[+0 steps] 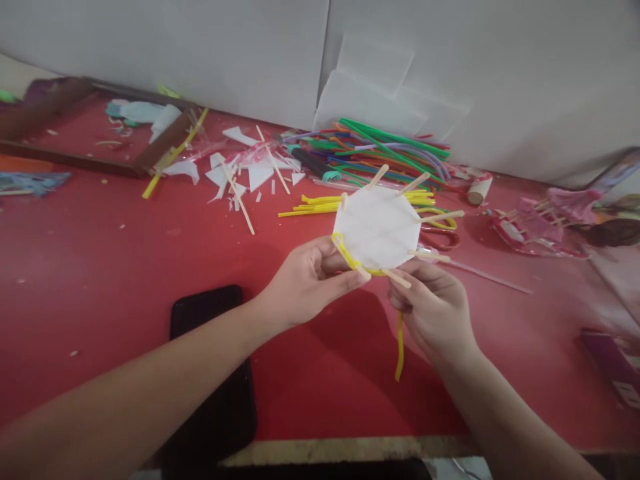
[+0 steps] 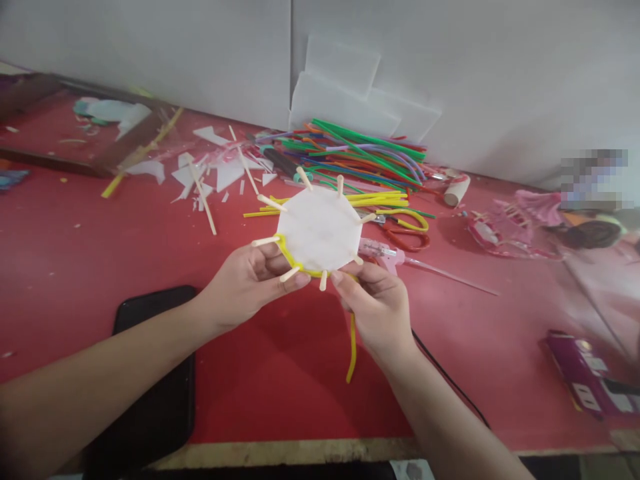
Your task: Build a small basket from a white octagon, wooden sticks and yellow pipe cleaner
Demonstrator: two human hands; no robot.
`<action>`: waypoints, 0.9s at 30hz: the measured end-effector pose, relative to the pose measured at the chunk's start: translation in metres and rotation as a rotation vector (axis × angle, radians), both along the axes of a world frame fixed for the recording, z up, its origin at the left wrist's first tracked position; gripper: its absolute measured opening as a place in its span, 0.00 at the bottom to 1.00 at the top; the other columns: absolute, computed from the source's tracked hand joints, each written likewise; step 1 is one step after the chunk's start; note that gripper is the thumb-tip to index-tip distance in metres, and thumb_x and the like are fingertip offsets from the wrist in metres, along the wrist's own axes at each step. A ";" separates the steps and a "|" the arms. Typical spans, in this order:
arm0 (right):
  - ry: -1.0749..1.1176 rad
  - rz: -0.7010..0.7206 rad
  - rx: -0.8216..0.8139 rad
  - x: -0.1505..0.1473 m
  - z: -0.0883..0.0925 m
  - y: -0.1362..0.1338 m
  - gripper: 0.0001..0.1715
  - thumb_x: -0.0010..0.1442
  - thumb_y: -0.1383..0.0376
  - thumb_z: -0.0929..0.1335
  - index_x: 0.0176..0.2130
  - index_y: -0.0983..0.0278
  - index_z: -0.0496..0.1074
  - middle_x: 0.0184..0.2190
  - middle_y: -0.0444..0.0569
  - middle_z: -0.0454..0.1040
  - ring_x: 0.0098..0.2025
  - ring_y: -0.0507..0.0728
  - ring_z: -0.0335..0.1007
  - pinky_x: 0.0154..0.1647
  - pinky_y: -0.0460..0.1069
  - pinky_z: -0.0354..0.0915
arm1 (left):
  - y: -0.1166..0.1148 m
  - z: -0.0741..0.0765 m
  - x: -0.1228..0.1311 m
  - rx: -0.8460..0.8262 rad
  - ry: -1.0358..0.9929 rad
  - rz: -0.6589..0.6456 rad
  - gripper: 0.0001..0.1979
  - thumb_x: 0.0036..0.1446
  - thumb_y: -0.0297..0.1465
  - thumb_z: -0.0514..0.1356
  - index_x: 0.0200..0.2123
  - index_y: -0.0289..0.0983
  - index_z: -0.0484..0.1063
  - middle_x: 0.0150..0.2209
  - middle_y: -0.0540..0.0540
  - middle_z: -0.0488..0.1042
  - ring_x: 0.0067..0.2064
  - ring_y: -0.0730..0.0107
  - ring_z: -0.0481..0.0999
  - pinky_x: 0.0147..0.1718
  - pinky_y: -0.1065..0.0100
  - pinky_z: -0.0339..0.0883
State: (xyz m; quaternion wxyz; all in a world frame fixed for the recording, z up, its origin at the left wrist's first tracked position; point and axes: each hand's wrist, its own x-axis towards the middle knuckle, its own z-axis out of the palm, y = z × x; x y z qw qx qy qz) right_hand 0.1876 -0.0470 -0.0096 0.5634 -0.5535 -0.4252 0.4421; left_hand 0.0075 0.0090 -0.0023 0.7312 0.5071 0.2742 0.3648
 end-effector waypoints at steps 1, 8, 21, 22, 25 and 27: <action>-0.006 0.001 0.006 0.000 0.000 0.000 0.10 0.55 0.60 0.74 0.27 0.63 0.75 0.15 0.37 0.59 0.18 0.46 0.50 0.17 0.44 0.48 | 0.000 0.000 0.000 0.002 0.001 0.005 0.19 0.54 0.32 0.69 0.50 0.38 0.76 0.51 0.42 0.81 0.55 0.55 0.79 0.56 0.57 0.70; -0.030 -0.038 0.043 -0.002 0.000 0.001 0.10 0.52 0.61 0.75 0.24 0.63 0.75 0.17 0.38 0.61 0.19 0.46 0.51 0.19 0.45 0.51 | -0.002 0.000 0.002 0.000 -0.047 0.013 0.19 0.51 0.34 0.71 0.47 0.37 0.76 0.48 0.42 0.82 0.52 0.56 0.80 0.52 0.60 0.73; -0.321 -0.064 0.197 -0.005 0.006 -0.003 0.04 0.52 0.65 0.73 0.26 0.61 0.77 0.20 0.41 0.72 0.20 0.48 0.62 0.19 0.44 0.60 | -0.001 -0.002 0.001 0.043 0.005 0.087 0.19 0.47 0.30 0.73 0.42 0.36 0.72 0.43 0.44 0.81 0.45 0.62 0.81 0.45 0.63 0.74; -0.349 -0.070 0.214 -0.006 0.008 -0.003 0.04 0.52 0.66 0.73 0.26 0.61 0.77 0.19 0.41 0.72 0.20 0.48 0.62 0.19 0.44 0.61 | -0.001 -0.002 0.000 0.050 0.017 0.103 0.20 0.46 0.29 0.74 0.41 0.37 0.72 0.42 0.45 0.81 0.44 0.62 0.81 0.44 0.64 0.74; -0.407 -0.070 0.251 -0.007 0.012 -0.003 0.04 0.52 0.66 0.72 0.25 0.60 0.76 0.21 0.42 0.75 0.21 0.50 0.66 0.20 0.45 0.64 | -0.001 -0.004 -0.001 0.068 0.043 0.117 0.19 0.45 0.30 0.74 0.39 0.37 0.72 0.38 0.47 0.80 0.40 0.64 0.80 0.42 0.63 0.74; -0.425 -0.067 0.256 -0.007 0.013 -0.003 0.05 0.52 0.66 0.72 0.25 0.60 0.76 0.21 0.42 0.76 0.22 0.51 0.68 0.21 0.45 0.65 | -0.001 -0.004 -0.001 0.075 0.063 0.115 0.18 0.45 0.31 0.74 0.38 0.37 0.72 0.37 0.46 0.80 0.38 0.64 0.79 0.41 0.63 0.74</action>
